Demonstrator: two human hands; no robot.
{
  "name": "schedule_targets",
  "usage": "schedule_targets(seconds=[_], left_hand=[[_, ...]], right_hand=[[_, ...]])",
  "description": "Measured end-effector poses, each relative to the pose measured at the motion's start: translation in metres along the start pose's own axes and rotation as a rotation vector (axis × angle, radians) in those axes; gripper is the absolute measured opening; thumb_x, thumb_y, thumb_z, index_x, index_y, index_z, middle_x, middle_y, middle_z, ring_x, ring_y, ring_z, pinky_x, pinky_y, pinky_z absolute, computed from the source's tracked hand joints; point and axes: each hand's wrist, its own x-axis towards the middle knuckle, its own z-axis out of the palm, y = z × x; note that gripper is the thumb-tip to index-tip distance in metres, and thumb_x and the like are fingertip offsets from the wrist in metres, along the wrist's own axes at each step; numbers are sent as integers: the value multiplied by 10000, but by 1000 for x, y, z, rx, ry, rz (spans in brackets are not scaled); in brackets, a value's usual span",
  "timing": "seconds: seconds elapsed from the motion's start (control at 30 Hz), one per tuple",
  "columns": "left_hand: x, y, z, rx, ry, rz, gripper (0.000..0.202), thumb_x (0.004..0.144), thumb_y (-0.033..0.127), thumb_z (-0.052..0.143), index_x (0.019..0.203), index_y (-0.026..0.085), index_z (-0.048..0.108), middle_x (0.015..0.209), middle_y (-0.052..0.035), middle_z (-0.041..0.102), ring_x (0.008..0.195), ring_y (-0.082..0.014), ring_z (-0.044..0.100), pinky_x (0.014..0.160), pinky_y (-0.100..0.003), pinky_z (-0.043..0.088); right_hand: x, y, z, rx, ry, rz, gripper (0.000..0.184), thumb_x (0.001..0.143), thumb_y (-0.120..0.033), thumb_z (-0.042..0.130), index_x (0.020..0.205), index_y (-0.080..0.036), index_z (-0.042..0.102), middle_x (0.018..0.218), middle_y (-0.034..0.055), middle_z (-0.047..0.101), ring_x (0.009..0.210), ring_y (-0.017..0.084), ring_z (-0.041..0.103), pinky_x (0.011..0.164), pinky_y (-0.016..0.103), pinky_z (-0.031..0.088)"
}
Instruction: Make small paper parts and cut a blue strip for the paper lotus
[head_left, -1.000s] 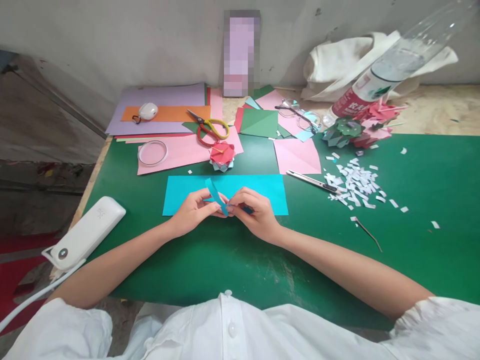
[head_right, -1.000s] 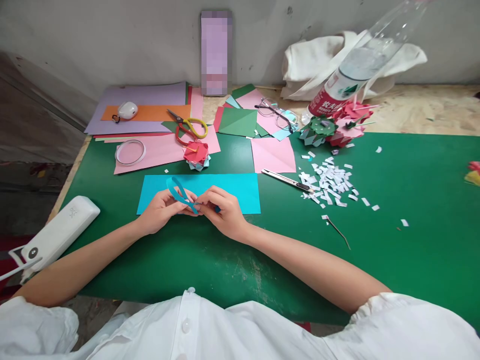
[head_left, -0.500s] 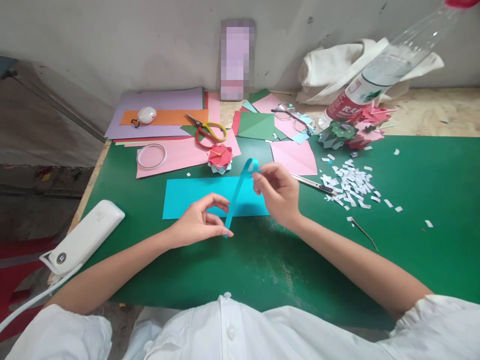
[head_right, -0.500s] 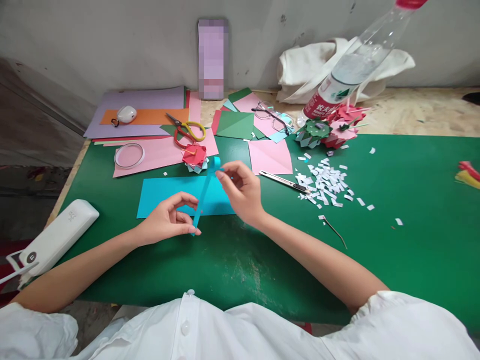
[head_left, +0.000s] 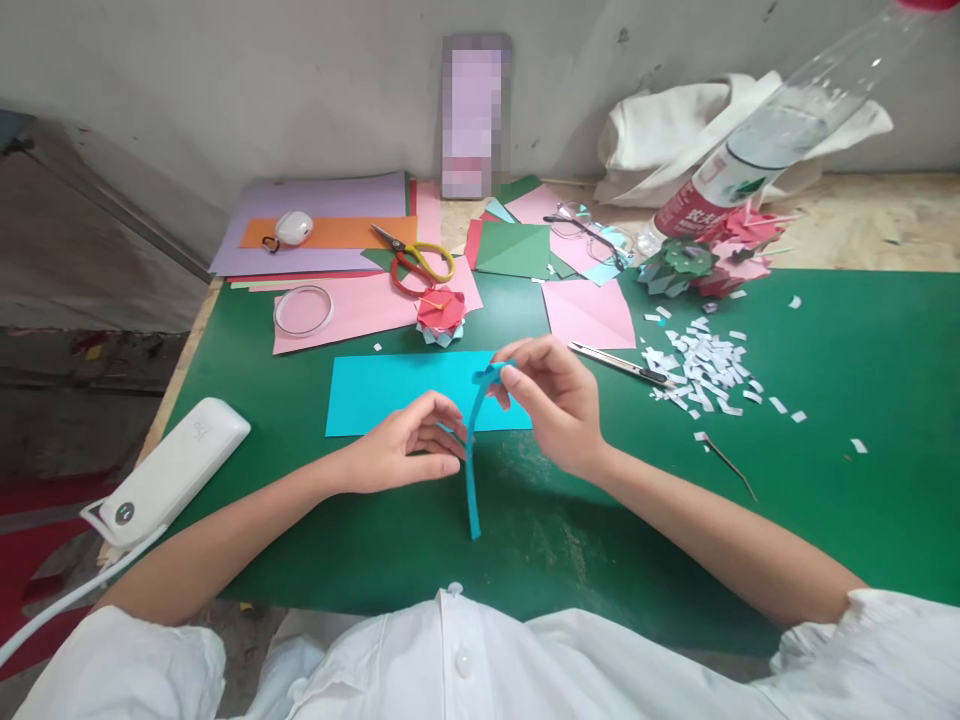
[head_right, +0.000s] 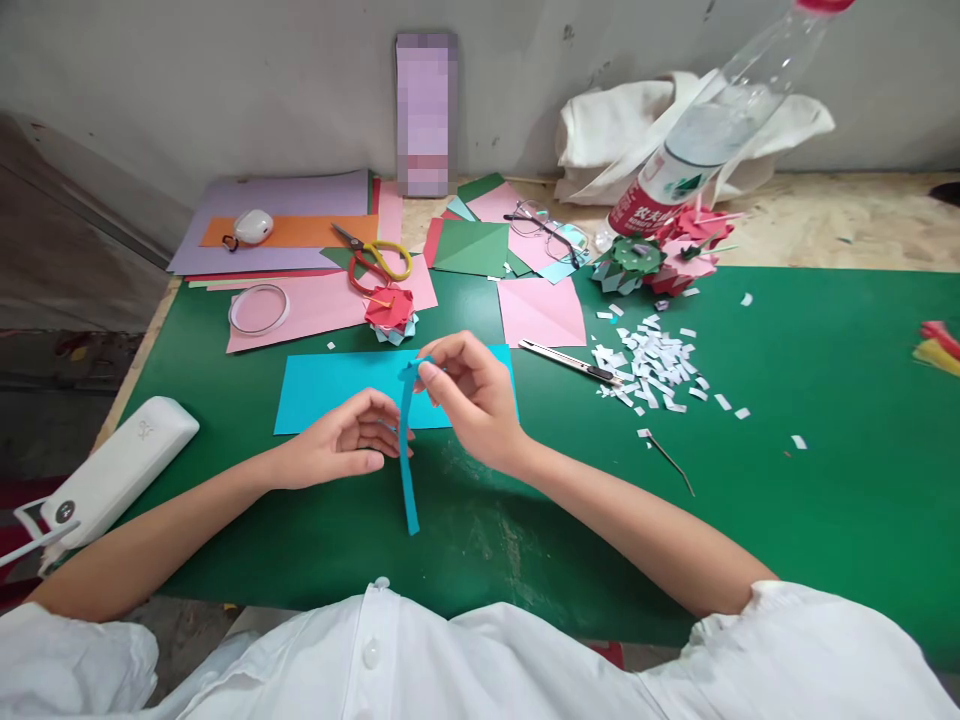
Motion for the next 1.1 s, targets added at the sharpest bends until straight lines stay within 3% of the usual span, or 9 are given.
schedule_targets(seconds=[0.13, 0.3, 0.4, 0.5, 0.67, 0.87, 1.1], left_hand=[[3, -2, 7, -120, 142, 83, 438, 841, 463, 718, 1096, 218, 460, 1144, -62, 616, 992, -165, 699, 938, -344, 547], [5, 0, 17, -113, 229, 78, 373, 890, 509, 636, 979, 178, 490, 866, 10, 624, 697, -91, 673, 703, -250, 564], [6, -1, 19, -107, 268, 47, 412, 877, 557, 624, 925, 172, 484, 749, 40, 582, 517, -43, 545, 524, -203, 488], [6, -3, 18, -122, 280, -8, 460, 846, 610, 627, 893, 184, 461, 661, 62, 546, 422, -13, 373, 385, -152, 312], [7, -1, 16, -67, 280, -56, 539, 797, 691, 624, 845, 188, 436, 598, 75, 522, 391, -8, 340, 372, -149, 244], [8, 2, 15, -81, 246, -98, 576, 760, 730, 631, 819, 195, 426, 568, 84, 482, 372, -9, 311, 371, -166, 205], [6, -2, 12, -12, 222, -55, 454, 875, 623, 563, 835, 181, 471, 652, 56, 511, 435, -19, 325, 417, -184, 239]], right_hand=[[-17, 4, 15, 59, -107, 152, 285, 918, -400, 650, 820, -171, 513, 862, 9, 562, 632, 59, 547, 562, 205, 528], [-29, 21, 23, 49, -118, 172, 257, 915, -373, 649, 809, -163, 546, 913, 21, 532, 660, 64, 557, 546, 205, 507], [-30, 27, 21, -137, -120, 109, 253, 945, -356, 598, 787, -168, 539, 880, 34, 546, 714, 88, 540, 575, 212, 479], [-30, 29, 20, -275, -155, 74, 249, 968, -322, 551, 771, -172, 520, 817, 30, 557, 733, 105, 526, 598, 223, 450], [-29, 28, 16, -344, -187, 4, 82, 956, -265, 554, 951, -186, 536, 886, 35, 595, 749, 108, 555, 621, 229, 468], [-25, 35, 7, -695, -325, -519, 262, 924, -260, 616, 1160, -212, 515, 1019, 97, 638, 910, 197, 607, 756, 332, 523], [-27, 37, 8, -621, -268, -398, 196, 948, -181, 550, 1141, -209, 552, 1026, 92, 637, 940, 174, 622, 758, 300, 557]])
